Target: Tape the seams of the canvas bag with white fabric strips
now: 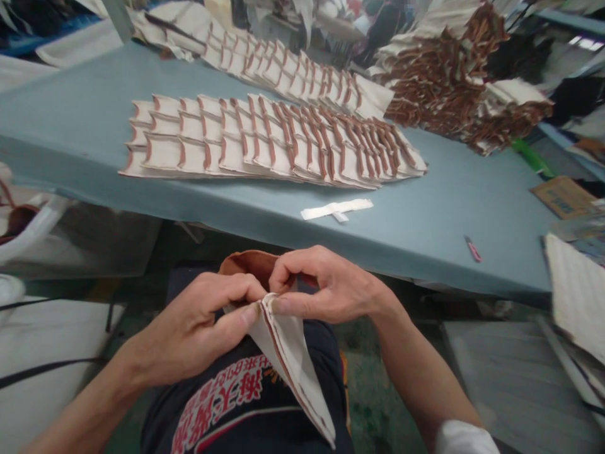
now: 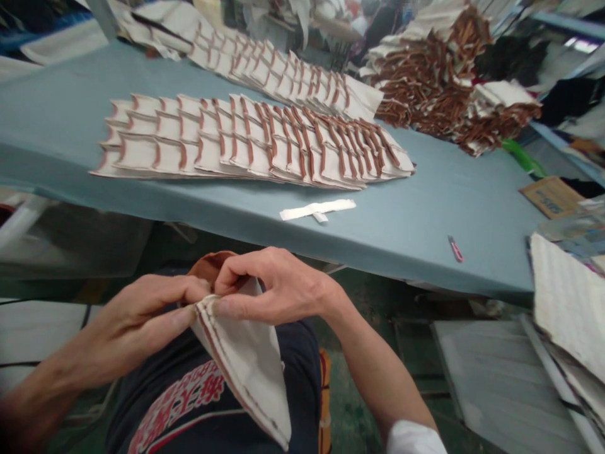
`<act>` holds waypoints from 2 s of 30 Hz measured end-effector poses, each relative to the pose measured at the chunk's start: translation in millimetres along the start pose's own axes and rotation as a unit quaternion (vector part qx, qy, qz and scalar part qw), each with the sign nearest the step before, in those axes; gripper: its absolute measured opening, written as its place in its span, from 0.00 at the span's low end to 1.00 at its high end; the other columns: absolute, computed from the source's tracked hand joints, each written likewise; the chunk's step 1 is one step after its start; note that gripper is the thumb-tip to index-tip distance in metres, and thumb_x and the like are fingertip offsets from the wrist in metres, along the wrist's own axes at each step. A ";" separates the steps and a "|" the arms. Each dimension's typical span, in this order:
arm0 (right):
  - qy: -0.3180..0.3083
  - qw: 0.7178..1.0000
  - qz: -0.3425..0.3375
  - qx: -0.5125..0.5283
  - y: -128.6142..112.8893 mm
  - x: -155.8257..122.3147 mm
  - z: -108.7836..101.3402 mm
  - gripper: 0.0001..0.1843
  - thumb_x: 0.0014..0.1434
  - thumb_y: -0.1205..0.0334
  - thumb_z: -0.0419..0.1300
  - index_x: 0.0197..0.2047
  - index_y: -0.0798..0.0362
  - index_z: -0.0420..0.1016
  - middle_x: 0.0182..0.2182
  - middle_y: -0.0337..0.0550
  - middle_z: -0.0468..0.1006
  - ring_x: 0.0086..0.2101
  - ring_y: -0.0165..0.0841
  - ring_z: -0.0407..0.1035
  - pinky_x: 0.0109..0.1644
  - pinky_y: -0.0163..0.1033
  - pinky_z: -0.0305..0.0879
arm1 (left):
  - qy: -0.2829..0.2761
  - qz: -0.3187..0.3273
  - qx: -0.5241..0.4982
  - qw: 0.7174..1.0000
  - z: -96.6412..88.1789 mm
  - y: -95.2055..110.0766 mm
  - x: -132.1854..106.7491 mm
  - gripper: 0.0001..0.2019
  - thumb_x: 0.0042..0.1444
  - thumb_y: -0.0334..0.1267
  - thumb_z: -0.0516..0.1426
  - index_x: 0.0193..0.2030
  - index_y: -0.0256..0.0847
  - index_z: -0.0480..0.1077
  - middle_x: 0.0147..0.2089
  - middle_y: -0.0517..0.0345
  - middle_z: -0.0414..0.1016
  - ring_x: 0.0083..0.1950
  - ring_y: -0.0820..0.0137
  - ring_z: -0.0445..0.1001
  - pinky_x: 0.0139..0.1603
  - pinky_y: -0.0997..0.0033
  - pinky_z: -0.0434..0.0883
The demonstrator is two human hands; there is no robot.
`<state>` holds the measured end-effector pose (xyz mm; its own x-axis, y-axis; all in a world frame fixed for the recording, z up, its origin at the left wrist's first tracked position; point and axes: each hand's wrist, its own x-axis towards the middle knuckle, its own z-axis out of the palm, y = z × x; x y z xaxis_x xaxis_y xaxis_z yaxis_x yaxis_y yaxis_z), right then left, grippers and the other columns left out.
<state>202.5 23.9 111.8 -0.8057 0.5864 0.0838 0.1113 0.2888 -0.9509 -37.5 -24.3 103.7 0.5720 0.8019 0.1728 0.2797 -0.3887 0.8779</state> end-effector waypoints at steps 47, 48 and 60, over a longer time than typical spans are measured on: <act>0.028 0.994 0.045 -0.091 -7.7 -6.8 11.0 0.05 0.60 0.60 0.63 0.33 0.51 0.75 0.28 0.34 0.77 0.28 0.29 0.69 0.34 0.34 0.60 | 0.036 -0.025 -0.016 0.999 15.2 -0.1 -9.4 0.12 0.66 0.31 0.59 0.35 0.45 0.83 0.27 0.70 0.81 0.25 0.78 0.76 0.28 0.83 0.68; 0.026 0.995 0.044 -0.088 -7.5 -7.5 11.8 0.03 0.59 0.62 0.62 0.33 0.52 0.75 0.28 0.35 0.78 0.28 0.28 0.69 0.34 0.34 0.61 | 0.029 -0.023 -0.018 0.999 15.0 -1.1 -10.6 0.11 0.67 0.32 0.60 0.36 0.45 0.83 0.28 0.71 0.82 0.25 0.78 0.77 0.29 0.83 0.68; -0.003 0.999 0.045 -0.025 -5.5 -3.7 10.3 0.10 0.66 0.58 0.67 0.35 0.54 0.77 0.29 0.34 0.77 0.29 0.25 0.68 0.35 0.31 0.63 | 0.035 -0.042 -0.076 0.996 15.6 -4.5 -14.3 0.15 0.70 0.36 0.56 0.33 0.44 0.79 0.26 0.69 0.75 0.25 0.76 0.73 0.27 0.81 0.66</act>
<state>198.8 12.4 113.7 -0.7949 0.6068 -0.0031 0.2114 0.2721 -0.9387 -34.9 -41.1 90.3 0.4942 0.8608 0.1218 0.2015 -0.2497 0.9471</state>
